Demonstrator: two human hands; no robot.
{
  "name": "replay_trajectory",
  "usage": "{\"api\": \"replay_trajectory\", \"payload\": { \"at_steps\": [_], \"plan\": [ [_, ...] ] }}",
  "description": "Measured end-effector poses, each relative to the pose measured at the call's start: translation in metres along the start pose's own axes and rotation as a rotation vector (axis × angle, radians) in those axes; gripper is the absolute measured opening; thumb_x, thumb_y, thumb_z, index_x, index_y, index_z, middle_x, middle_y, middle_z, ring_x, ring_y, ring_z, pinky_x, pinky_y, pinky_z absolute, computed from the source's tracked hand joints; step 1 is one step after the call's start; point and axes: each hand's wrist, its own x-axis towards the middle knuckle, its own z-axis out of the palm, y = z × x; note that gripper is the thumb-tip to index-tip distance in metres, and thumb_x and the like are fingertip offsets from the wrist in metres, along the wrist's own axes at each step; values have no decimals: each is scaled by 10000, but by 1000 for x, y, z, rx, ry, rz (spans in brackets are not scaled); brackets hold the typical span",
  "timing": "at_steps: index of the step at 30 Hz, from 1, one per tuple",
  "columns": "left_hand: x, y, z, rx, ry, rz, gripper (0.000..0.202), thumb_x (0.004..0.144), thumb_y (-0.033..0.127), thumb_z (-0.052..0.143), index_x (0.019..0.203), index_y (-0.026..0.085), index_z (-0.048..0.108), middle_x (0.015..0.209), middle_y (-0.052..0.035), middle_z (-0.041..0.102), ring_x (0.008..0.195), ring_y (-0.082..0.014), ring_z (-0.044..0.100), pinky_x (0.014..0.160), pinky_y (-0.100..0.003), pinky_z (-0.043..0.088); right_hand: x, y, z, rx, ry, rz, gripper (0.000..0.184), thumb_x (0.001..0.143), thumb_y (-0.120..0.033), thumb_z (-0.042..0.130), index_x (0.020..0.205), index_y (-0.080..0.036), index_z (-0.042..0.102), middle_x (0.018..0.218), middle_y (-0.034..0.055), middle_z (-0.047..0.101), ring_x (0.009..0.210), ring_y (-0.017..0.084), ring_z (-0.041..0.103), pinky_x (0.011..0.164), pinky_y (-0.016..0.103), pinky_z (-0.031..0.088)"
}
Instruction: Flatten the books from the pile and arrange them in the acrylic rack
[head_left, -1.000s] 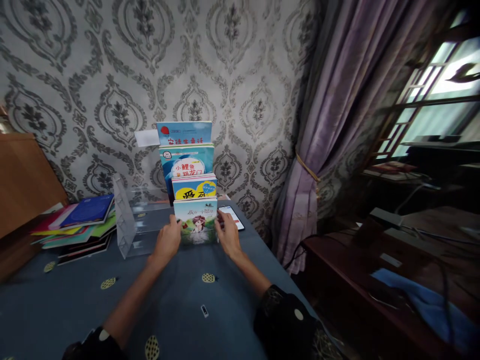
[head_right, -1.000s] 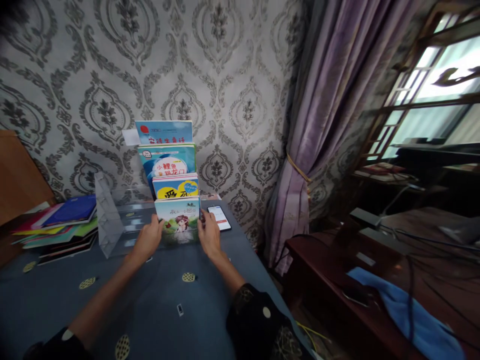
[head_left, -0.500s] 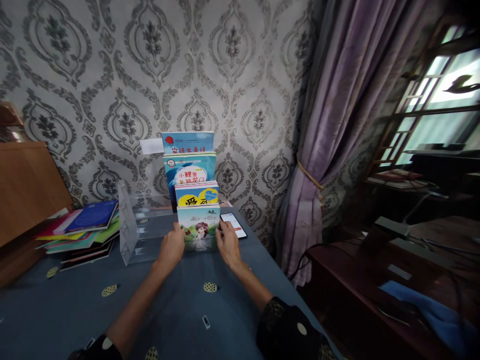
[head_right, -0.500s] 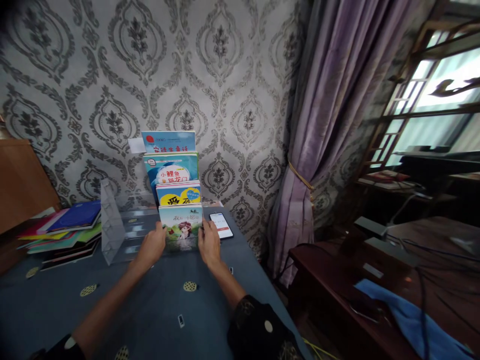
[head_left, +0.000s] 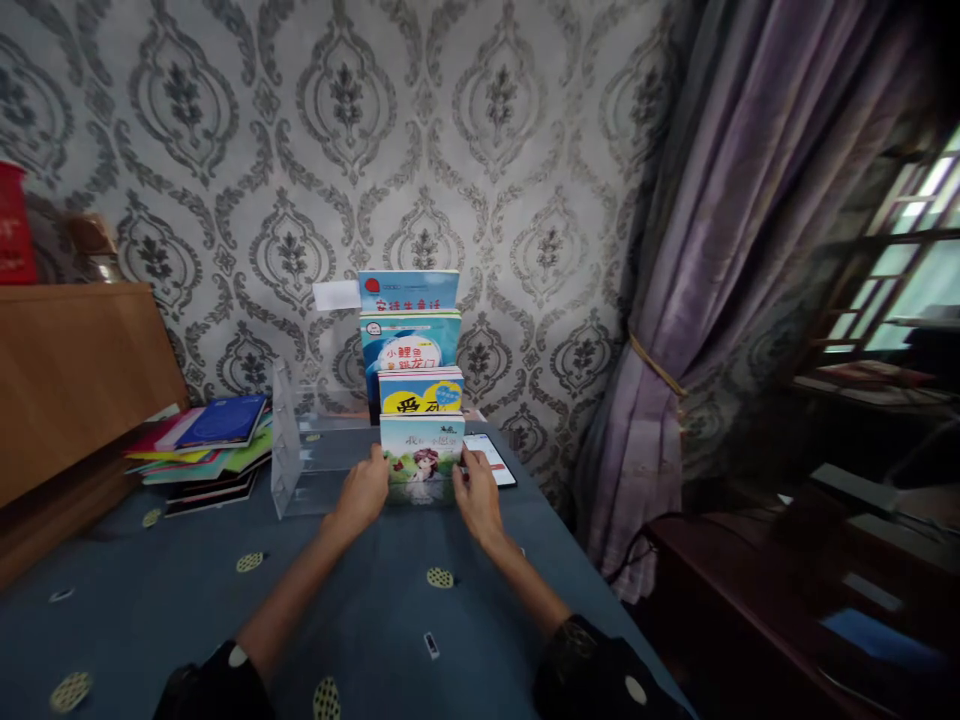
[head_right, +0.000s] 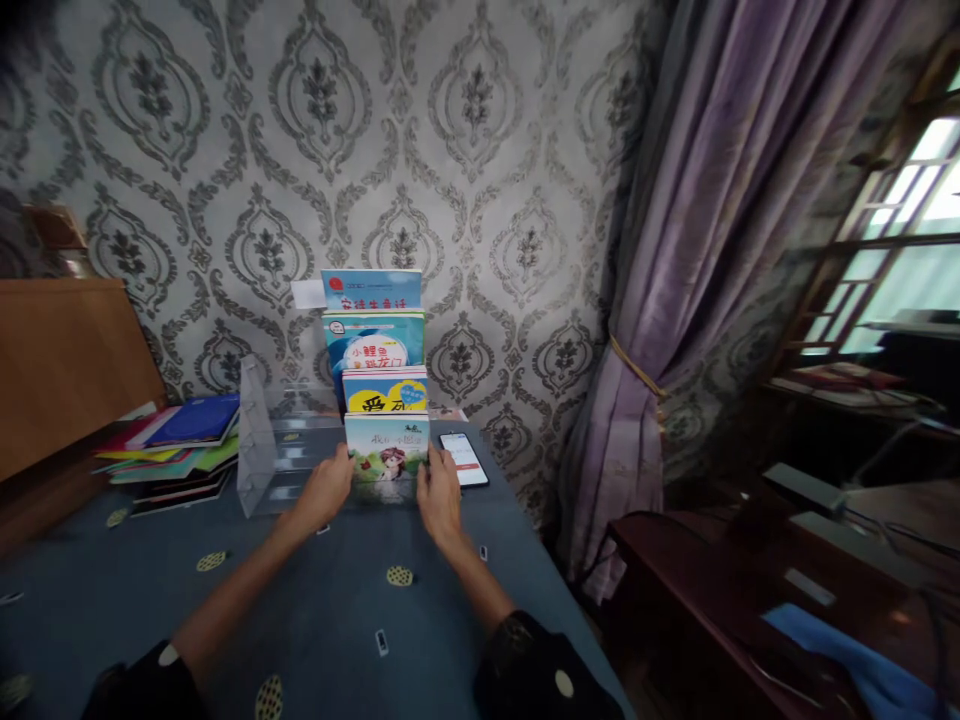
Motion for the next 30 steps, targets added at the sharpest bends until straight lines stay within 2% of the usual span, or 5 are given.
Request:
{"api": "replay_trajectory", "payload": {
  "at_steps": [8, 13, 17, 23, 30],
  "plan": [
    [-18, -24, -16, 41, 48, 24, 230, 1005, 321, 415, 1176, 198, 509, 1010, -107, 729, 952, -240, 704, 753, -276, 469, -15, 7, -1, 42, -8, 2, 398, 910, -338, 410, 1247, -189, 560, 1090, 139, 597, 996, 293, 603, 876, 470, 527],
    [-34, -80, -44, 97, 167, 6, 228, 1021, 295, 363, 1161, 243, 535, 1031, -38, 721, 949, -191, 691, 783, -250, 453, -31, 6, -7, 44, -40, 11, 457, 913, -405, 427, 1316, -208, 519, 1210, 156, 576, 1070, 309, 602, 852, 465, 549],
    [-36, -140, -65, 191, 266, -112, 255, 1017, 274, 337, 1152, 216, 546, 1029, -66, 713, 941, -213, 679, 790, -279, 455, -49, -1, -7, 80, -52, 46, 506, 923, -434, 428, 1393, -251, 458, 1240, 147, 569, 1086, 300, 612, 774, 426, 582],
    [-12, -222, -85, 360, 307, -256, 282, 958, 200, 355, 1095, 109, 583, 1099, -196, 672, 1065, -318, 614, 864, -382, 461, -85, -15, 7, 120, -172, 27, 478, 940, -409, 411, 1399, -285, 465, 1263, 124, 582, 1121, 280, 620, 835, 422, 585],
    [35, -267, -94, 479, 223, -221, 292, 913, 246, 465, 1088, 73, 621, 1130, -225, 662, 1095, -344, 601, 904, -409, 458, -103, -19, 12, 130, -424, 64, 424, 948, -323, 401, 1318, -192, 561, 1282, 142, 583, 1175, 257, 609, 972, 415, 535]
  ]
}}
